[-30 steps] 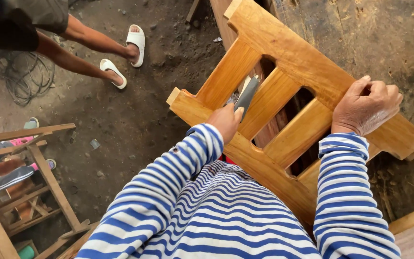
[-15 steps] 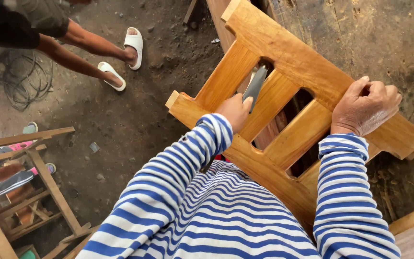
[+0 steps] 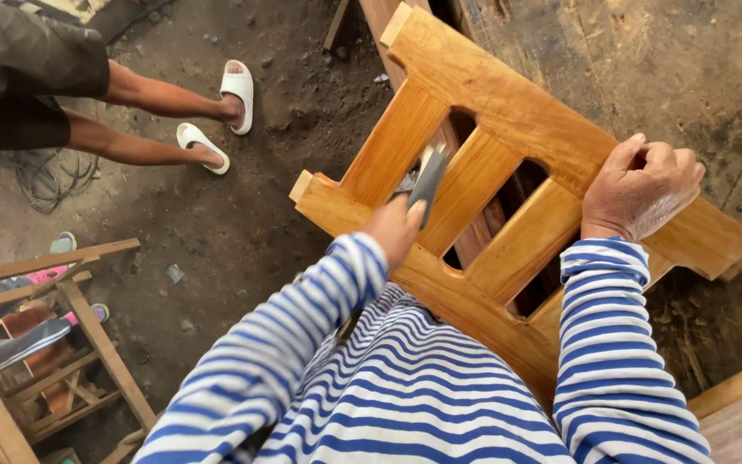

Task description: The person uses a metal scraper to remove material from the surface of a wooden chair back. They hold the chair with one hand and scrape the wood with the other, working on the edges and the slats. The person rotates the chair to access different sides and continues scraping until the end of the clip.

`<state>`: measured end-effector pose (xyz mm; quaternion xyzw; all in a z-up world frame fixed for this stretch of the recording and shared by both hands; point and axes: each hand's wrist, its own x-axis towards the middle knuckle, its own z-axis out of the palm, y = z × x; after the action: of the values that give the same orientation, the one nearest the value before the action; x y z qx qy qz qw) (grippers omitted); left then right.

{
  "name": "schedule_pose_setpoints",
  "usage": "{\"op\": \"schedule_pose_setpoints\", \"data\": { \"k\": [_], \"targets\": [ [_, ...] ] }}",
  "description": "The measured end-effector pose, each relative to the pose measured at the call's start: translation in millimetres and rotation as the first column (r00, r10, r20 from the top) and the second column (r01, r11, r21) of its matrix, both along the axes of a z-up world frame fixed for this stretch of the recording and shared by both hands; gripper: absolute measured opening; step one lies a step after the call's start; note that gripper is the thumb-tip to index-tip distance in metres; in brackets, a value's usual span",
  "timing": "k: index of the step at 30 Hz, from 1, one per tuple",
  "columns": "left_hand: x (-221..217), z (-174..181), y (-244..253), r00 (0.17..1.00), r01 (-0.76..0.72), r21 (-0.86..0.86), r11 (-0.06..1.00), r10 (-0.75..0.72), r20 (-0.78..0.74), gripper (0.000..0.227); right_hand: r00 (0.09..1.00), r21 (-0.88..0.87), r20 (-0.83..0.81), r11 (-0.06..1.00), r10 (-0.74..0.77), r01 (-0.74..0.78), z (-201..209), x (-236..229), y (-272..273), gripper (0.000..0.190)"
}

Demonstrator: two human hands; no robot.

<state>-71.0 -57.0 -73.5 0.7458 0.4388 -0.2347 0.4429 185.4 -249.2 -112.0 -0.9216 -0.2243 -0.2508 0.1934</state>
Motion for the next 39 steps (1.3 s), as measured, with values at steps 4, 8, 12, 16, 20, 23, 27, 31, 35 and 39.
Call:
{"op": "schedule_pose_setpoints", "data": {
  "k": [4, 8, 12, 16, 20, 23, 27, 31, 35, 39],
  "targets": [
    [22, -12, 6, 0.997, 0.021, 0.054, 0.998, -0.025, 0.072, 0.049, 0.999, -0.011, 0.032, 1.000, 0.027, -0.026, -5, 1, -4, 0.030],
    [-4, 34, -1, 1.000, 0.031, 0.054, 0.998, -0.031, -0.003, 0.044, 1.000, -0.003, 0.016, 1.000, 0.018, -0.018, -2, 0, -4, 0.028],
    [-33, 78, 19, 0.910, 0.322, 0.055, 0.945, -0.292, -0.296, 0.042, 1.000, -0.011, 0.021, 1.000, 0.007, -0.006, -2, 0, -3, 0.027],
    [-37, 80, 32, 0.754, 0.578, 0.128, 0.806, -0.468, -0.461, 0.041, 1.000, -0.001, 0.023, 1.000, 0.002, -0.002, -2, 0, -2, 0.031],
    [15, 96, 47, 0.748, 0.594, 0.115, 0.796, -0.494, -0.444, 0.037, 1.000, 0.001, -0.005, 1.000, -0.004, 0.004, 1, -2, -5, 0.034],
    [55, 69, 67, 0.735, 0.675, 0.346, 0.651, -0.556, -0.388, 0.037, 1.000, 0.013, -0.017, 1.000, 0.008, -0.008, -1, -1, -3, 0.032],
    [79, 57, 70, 0.559, 0.826, 0.277, 0.491, -0.648, -0.517, 0.034, 1.000, 0.013, 0.008, 1.000, 0.013, -0.013, 0, -3, -2, 0.033],
    [22, 58, 59, 0.566, 0.823, 0.319, 0.470, -0.632, -0.530, 0.019, 1.000, 0.032, -0.017, 0.999, 0.014, -0.013, 8, -3, 0, 0.028],
    [-16, 55, 47, 0.362, 0.907, 0.074, 0.415, -0.677, -0.640, 0.015, 0.999, 0.031, -0.015, 0.999, -0.030, 0.031, 13, -2, -2, 0.026],
    [8, 42, 64, 0.362, 0.931, 0.221, 0.292, -0.643, -0.675, 0.023, 1.000, 0.072, -0.009, 0.997, 0.005, -0.004, 15, -5, 5, 0.026]
  ]
}}
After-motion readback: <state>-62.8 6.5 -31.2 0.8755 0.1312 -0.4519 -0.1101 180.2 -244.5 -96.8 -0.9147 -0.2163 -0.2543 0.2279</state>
